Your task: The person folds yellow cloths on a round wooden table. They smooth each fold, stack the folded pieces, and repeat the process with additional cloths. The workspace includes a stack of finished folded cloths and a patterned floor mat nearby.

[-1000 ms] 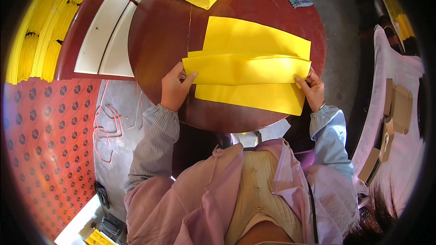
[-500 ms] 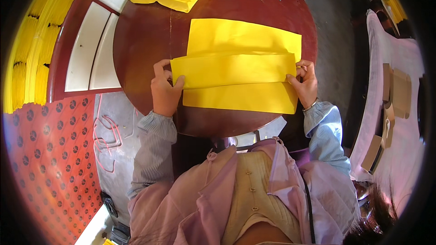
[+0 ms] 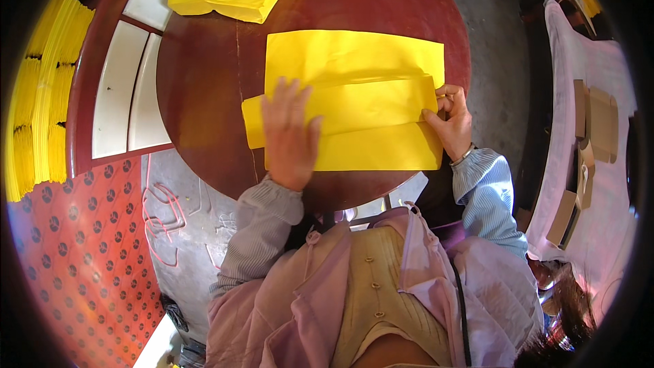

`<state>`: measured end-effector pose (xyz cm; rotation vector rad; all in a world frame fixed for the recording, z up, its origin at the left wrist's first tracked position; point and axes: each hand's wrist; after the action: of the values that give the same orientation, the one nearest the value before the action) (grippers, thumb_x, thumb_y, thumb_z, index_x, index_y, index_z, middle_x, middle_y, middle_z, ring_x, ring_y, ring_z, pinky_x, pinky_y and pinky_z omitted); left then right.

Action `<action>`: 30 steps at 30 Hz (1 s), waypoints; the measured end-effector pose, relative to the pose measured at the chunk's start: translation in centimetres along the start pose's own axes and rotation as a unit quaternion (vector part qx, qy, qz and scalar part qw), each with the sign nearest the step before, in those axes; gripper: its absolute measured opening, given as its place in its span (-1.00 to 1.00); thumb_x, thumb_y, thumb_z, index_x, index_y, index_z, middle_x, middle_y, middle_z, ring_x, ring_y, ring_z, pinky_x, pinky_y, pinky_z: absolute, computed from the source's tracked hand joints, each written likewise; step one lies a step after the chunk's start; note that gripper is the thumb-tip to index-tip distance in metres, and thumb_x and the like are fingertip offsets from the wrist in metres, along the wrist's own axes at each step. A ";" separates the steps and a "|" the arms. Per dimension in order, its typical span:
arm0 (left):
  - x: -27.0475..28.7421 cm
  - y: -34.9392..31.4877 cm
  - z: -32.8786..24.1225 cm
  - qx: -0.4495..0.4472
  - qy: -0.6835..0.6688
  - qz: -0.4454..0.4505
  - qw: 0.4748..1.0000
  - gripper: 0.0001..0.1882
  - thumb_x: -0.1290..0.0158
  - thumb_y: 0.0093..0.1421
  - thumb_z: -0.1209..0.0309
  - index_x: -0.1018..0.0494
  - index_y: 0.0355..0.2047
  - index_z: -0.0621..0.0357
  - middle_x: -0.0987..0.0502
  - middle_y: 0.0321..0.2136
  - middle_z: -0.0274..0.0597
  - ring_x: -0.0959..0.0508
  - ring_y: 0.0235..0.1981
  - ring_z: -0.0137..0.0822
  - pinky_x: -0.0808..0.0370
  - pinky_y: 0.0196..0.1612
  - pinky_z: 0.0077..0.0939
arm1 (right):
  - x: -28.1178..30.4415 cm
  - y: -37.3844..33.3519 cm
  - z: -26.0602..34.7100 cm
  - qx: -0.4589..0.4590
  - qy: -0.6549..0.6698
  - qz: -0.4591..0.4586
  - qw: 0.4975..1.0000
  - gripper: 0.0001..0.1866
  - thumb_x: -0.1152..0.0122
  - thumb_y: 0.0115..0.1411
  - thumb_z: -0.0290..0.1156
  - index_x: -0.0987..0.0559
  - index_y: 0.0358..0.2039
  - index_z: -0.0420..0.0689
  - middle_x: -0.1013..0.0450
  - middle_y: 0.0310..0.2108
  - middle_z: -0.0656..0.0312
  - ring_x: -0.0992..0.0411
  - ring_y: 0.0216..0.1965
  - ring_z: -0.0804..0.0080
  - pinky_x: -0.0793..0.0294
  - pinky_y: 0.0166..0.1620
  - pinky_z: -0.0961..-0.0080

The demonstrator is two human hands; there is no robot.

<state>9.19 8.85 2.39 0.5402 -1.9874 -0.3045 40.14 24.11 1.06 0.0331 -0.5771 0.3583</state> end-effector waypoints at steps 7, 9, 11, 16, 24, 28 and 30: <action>-2.9 0.5 -1.0 0.032 0.036 0.101 0.994 -0.36 -0.20 0.34 0.28 -0.34 0.39 0.05 -0.42 0.33 -0.09 -0.34 0.40 -0.02 -0.01 0.51 0.21 | -0.3 -0.1 -0.3 0.016 0.029 -0.008 0.999 -0.50 -0.43 0.20 -0.45 -0.34 0.04 0.01 -0.61 -0.40 0.19 -0.65 -0.41 0.35 -0.67 -0.22 0.45; -3.0 0.5 -0.9 0.033 0.042 0.107 0.993 -0.36 -0.21 0.34 0.27 -0.34 0.39 0.04 -0.42 0.33 -0.11 -0.34 0.40 -0.04 0.00 0.51 0.20 | -0.4 -0.1 -0.3 0.018 0.038 -0.008 0.999 -0.50 -0.43 0.20 -0.47 -0.33 0.04 0.01 -0.60 -0.41 0.20 -0.65 -0.41 0.35 -0.68 -0.21 0.44; -3.1 0.2 -0.9 0.028 0.043 0.103 0.993 -0.36 -0.21 0.34 0.27 -0.34 0.39 0.03 -0.42 0.33 -0.13 -0.34 0.40 -0.05 0.00 0.52 0.19 | -0.5 -0.1 -0.3 0.019 0.058 -0.002 0.998 -0.49 -0.42 0.19 -0.50 -0.32 0.04 0.00 -0.60 -0.41 0.21 -0.65 -0.41 0.36 -0.68 -0.21 0.43; -3.3 -0.3 -1.1 0.021 0.049 0.080 0.995 -0.36 -0.22 0.33 0.29 -0.34 0.40 -0.05 -0.37 0.37 -0.17 -0.32 0.42 -0.06 0.02 0.52 0.22 | -0.8 -0.1 -0.7 0.036 0.079 -0.020 0.996 -0.48 -0.41 0.18 -0.54 -0.31 0.04 0.00 -0.56 -0.45 0.23 -0.62 -0.43 0.39 -0.65 -0.23 0.46; -3.3 -0.7 -2.1 0.015 0.081 0.102 0.991 -0.39 -0.19 0.32 0.37 -0.40 0.39 -0.17 -0.35 0.39 -0.18 -0.26 0.48 -0.05 0.06 0.53 0.24 | -0.6 -0.2 0.4 -0.006 0.068 -0.036 0.997 -0.48 -0.40 0.15 -0.55 -0.33 0.03 -0.03 -0.49 -0.50 0.27 -0.50 -0.49 0.51 -0.49 -0.33 0.53; -3.3 -0.9 -2.0 0.012 0.074 0.084 0.994 -0.39 -0.21 0.29 0.38 -0.43 0.36 -0.16 -0.37 0.36 -0.18 -0.31 0.45 -0.06 -0.01 0.51 0.25 | -0.7 -0.5 0.6 -0.038 0.046 -0.053 0.997 -0.49 -0.39 0.15 -0.54 -0.34 0.04 -0.04 -0.55 -0.41 0.23 -0.57 -0.41 0.43 -0.56 -0.28 0.50; -3.4 -1.1 -1.9 0.013 0.068 0.075 0.995 -0.39 -0.22 0.26 0.38 -0.45 0.35 -0.16 -0.40 0.33 -0.18 -0.33 0.43 -0.06 -0.05 0.50 0.25 | -1.0 -0.7 0.3 -0.045 0.036 -0.065 0.996 -0.51 -0.38 0.15 -0.53 -0.37 0.04 -0.04 -0.58 -0.35 0.19 -0.60 -0.36 0.39 -0.60 -0.24 0.47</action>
<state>12.46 9.67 0.14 0.4142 -1.8904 -0.1447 39.36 23.11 0.83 -0.0287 -0.5159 0.2052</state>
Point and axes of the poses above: each hand's wrist, its own y-axis towards the middle knuckle, its own x-axis out of the back of the hand, z = x × y
